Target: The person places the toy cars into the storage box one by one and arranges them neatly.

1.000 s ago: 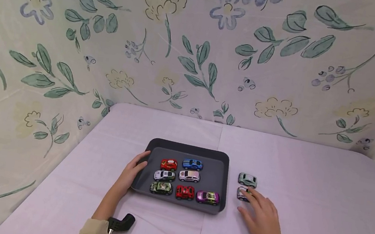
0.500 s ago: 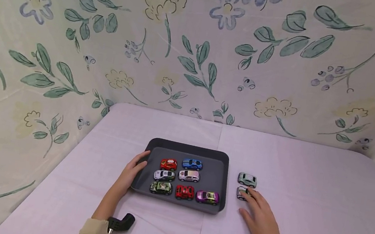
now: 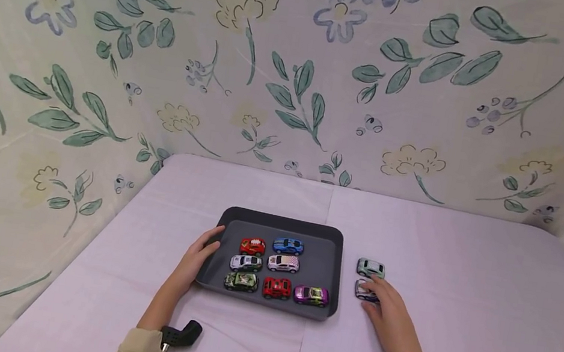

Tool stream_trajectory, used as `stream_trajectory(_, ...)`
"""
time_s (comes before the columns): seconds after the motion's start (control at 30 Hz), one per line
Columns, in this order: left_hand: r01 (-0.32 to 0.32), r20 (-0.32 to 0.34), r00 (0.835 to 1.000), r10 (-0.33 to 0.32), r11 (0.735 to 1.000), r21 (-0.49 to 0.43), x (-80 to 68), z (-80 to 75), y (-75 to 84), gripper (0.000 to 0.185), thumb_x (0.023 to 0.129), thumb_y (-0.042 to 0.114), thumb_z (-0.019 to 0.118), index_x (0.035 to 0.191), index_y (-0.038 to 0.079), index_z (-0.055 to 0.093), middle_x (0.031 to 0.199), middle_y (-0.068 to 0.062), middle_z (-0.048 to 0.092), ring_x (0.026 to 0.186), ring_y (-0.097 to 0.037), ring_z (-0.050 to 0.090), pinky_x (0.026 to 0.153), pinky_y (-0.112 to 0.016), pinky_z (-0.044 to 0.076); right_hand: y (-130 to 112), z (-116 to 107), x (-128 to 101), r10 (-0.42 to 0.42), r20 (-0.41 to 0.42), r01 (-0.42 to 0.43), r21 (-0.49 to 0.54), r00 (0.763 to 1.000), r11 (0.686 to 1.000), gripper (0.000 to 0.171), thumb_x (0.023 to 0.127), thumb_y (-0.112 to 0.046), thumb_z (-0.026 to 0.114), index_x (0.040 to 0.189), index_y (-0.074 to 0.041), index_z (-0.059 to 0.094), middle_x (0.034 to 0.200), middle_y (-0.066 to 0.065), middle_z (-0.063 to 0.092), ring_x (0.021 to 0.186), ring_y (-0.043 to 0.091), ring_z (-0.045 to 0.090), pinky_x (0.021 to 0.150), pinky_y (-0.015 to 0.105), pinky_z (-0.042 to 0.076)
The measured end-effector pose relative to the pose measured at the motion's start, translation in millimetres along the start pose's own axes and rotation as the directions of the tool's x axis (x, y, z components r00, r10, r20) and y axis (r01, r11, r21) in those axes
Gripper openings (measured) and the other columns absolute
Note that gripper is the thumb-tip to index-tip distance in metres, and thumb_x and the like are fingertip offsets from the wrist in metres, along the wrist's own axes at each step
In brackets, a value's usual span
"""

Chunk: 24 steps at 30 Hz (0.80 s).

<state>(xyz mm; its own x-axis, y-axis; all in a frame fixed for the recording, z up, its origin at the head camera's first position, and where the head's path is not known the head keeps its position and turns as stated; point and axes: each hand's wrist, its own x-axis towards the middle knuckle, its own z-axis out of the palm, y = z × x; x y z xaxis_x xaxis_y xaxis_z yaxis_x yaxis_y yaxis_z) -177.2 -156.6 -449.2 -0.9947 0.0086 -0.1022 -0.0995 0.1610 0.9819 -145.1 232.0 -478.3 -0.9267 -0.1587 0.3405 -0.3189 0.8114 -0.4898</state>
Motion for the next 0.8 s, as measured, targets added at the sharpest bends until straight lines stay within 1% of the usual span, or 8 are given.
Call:
stream_trajectory(0.17,-0.004,-0.013,1.0,0.004,1.0,-0.01,9.3,-1.1,-16.7,0.042,0.095,0.023,0.047,0.137,0.02,0.042,0.151,-0.007,0.024,0.141,-0.028,0.015,0.113,-0.05,0.011,2,2,6,-0.01,-0.025,0.01,-0.004,1.0,1.0,0.03,0.073,0.001,0.068,0.102,-0.002,0.059,0.11,0.02,0.059,0.105,0.039,0.051,0.088,0.052,0.038)
stream_trajectory(0.3,-0.02,-0.023,1.0,0.02,1.0,0.004,13.2,-1.3,-25.5,0.043,0.094,0.025,0.047,0.136,0.022,0.042,0.151,-0.006,0.025,0.141,-0.028,0.015,0.113,-0.051,0.012,2,1,6,0.018,-0.013,-0.019,-0.022,1.0,1.0,0.03,0.076,-0.002,0.066,0.105,-0.006,0.06,0.111,0.018,0.059,0.106,0.039,0.051,0.088,0.053,0.038)
stream_trajectory(0.43,-0.024,-0.033,0.999,0.024,1.0,0.004,13.9,-1.0,-27.9,0.042,0.094,0.026,0.047,0.136,0.023,0.042,0.15,-0.005,0.026,0.141,-0.028,0.016,0.113,-0.051,0.012,-1,-2,5,0.044,-0.002,-0.045,-0.026,0.999,0.999,0.031,0.08,-0.005,0.065,0.11,-0.01,0.061,0.114,0.015,0.058,0.109,0.039,0.05,0.088,0.055,0.038)
stream_trajectory(0.53,-0.021,-0.035,0.999,0.021,1.0,0.004,13.7,-0.7,-28.1,0.042,0.094,0.026,0.047,0.135,0.024,0.043,0.15,-0.005,0.026,0.141,-0.028,0.016,0.113,-0.051,0.012,-3,-5,4,0.04,-0.008,-0.04,-0.026,0.999,0.999,0.031,0.082,-0.007,0.064,0.112,-0.012,0.061,0.115,0.012,0.058,0.11,0.039,0.05,0.088,0.056,0.039)
stream_trajectory(0.7,-0.01,-0.037,0.999,0.01,1.0,0.005,13.6,-0.1,-27.9,0.042,0.094,0.026,0.047,0.135,0.025,0.043,0.15,-0.005,0.026,0.141,-0.027,0.016,0.113,-0.051,0.012,-11,-9,3,0.003,-0.042,-0.004,-0.02,0.999,1.0,0.031,0.082,-0.011,0.064,0.112,-0.015,0.063,0.115,0.008,0.059,0.109,0.035,0.051,0.088,0.053,0.04)
stream_trajectory(0.8,-0.009,-0.038,0.999,0.009,1.0,0.005,14.0,-0.2,-28.1,0.041,0.094,0.026,0.047,0.135,0.025,0.043,0.15,-0.004,0.026,0.141,-0.027,0.016,0.113,-0.05,0.012,-17,-11,3,-0.047,-0.093,0.043,-0.039,0.995,0.998,0.033,0.078,-0.009,0.068,0.11,-0.016,0.065,0.112,0.004,0.06,0.106,0.03,0.053,0.086,0.047,0.041)
